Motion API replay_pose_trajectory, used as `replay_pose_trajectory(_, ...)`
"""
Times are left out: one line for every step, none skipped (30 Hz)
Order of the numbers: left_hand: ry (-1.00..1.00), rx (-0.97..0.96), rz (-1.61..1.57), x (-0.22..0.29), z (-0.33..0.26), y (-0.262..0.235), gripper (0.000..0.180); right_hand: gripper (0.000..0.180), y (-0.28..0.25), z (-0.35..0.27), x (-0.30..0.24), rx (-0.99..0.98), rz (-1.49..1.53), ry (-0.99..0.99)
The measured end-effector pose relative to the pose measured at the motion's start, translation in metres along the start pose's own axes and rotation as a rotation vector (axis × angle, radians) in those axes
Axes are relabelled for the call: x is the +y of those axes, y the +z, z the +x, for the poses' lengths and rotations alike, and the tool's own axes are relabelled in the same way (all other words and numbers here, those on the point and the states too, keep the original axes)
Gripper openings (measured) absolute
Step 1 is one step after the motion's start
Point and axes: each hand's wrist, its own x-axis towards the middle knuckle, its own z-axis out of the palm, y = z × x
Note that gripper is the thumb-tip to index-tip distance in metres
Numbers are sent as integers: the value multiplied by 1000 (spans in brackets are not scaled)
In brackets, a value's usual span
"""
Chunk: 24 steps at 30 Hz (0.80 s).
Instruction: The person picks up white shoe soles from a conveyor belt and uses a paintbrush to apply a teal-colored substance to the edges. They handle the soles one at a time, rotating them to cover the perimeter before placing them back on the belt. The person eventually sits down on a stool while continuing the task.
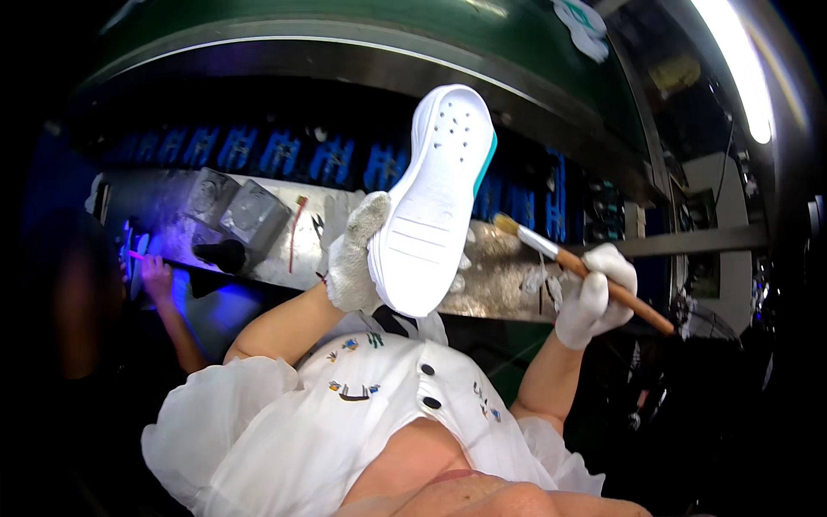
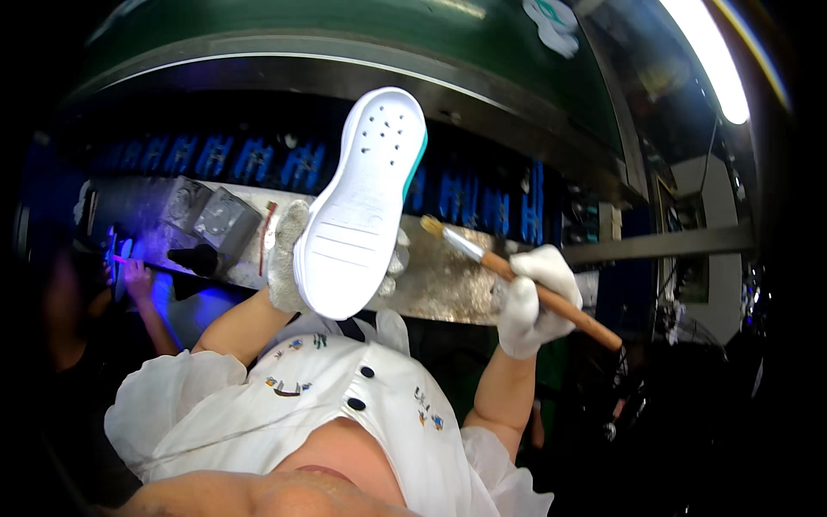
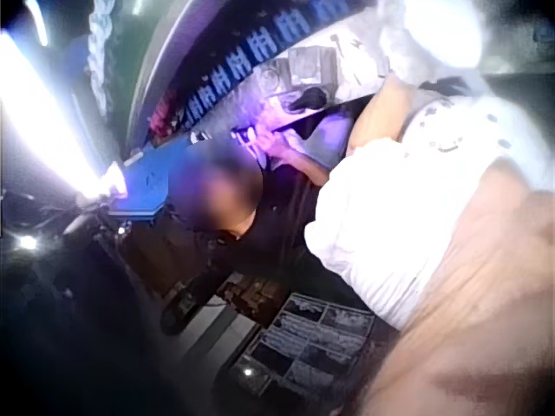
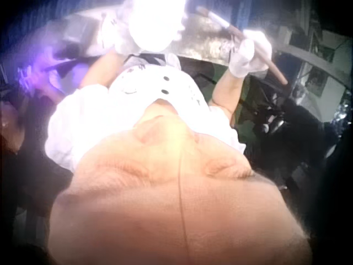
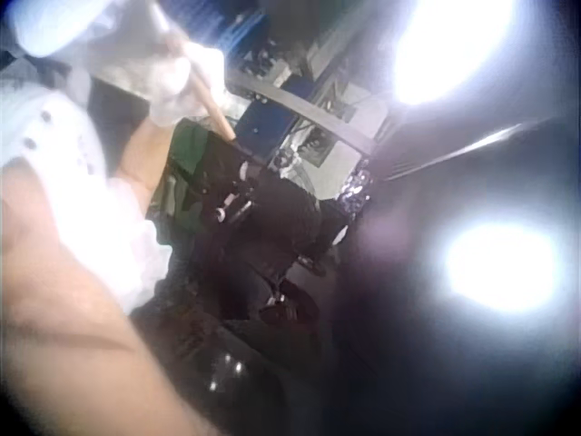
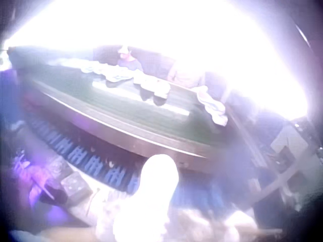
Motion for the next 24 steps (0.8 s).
replay_pose_trajectory(-60,76,90,15,3,0,75,19,-2,-4,0,41,20,16)
replay_pose_trajectory(-19,68,133,30,7,7,75,20,-3,-7,2,76,43,36)
replay_pose_trajectory(43,-53,191,43,14,17,77,19,-5,-10,0,86,53,71)
replay_pose_trajectory(98,-175,250,58,21,28,79,18,-6,-11,0,96,60,109)
replay_pose_trajectory(140,-183,349,77,35,36,83,18,-10,-15,5,105,26,102)
replay_pose_trajectory(198,-251,514,105,50,44,84,18,-10,-18,7,109,-5,98)
replay_pose_trajectory(249,-238,545,132,66,56,86,16,-10,-20,6,76,35,160)
replay_pose_trajectory(165,-187,419,164,86,60,77,16,-8,-20,6,82,38,154)
replay_pose_trajectory(182,-227,-117,202,109,47,71,15,-3,-20,5,79,60,205)
replay_pose_trajectory(283,-113,-163,233,136,37,69,15,1,-22,6,79,75,259)
replay_pose_trajectory(368,43,-100,245,158,27,67,14,2,-24,8,84,88,275)
replay_pose_trajectory(401,163,-20,243,177,27,65,14,-4,-26,12,50,31,234)
replay_pose_trajectory(397,259,74,237,195,24,63,13,-8,-30,15,95,52,245)
replay_pose_trajectory(342,314,198,219,217,25,62,13,-12,-34,18,157,65,263)
replay_pose_trajectory(279,338,338,195,229,32,61,12,-16,-35,17,203,72,297)
replay_pose_trajectory(226,348,464,170,244,41,59,12,-28,-49,28,234,29,397)
replay_pose_trajectory(201,331,627,135,250,59,59,12,-41,-61,35,210,-56,403)
replay_pose_trajectory(145,320,746,122,263,60,55,13,-49,-66,38,163,-129,414)
replay_pose_trajectory(141,330,918,107,279,63,54,12,-49,-70,35,224,-56,453)
replay_pose_trajectory(137,335,1089,90,298,67,52,13,-52,-74,31,263,-65,507)
replay_pose_trajectory(145,296,1412,72,313,77,48,12,-57,-78,33,309,-16,494)
replay_pose_trajectory(40,88,2125,62,325,90,44,11,-62,-84,34,354,33,479)
replay_pose_trajectory(329,77,2372,54,353,82,42,11,-66,-90,33,362,2,518)
replay_pose_trajectory(625,80,2605,49,386,56,42,11,-68,-100,34,369,-17,575)
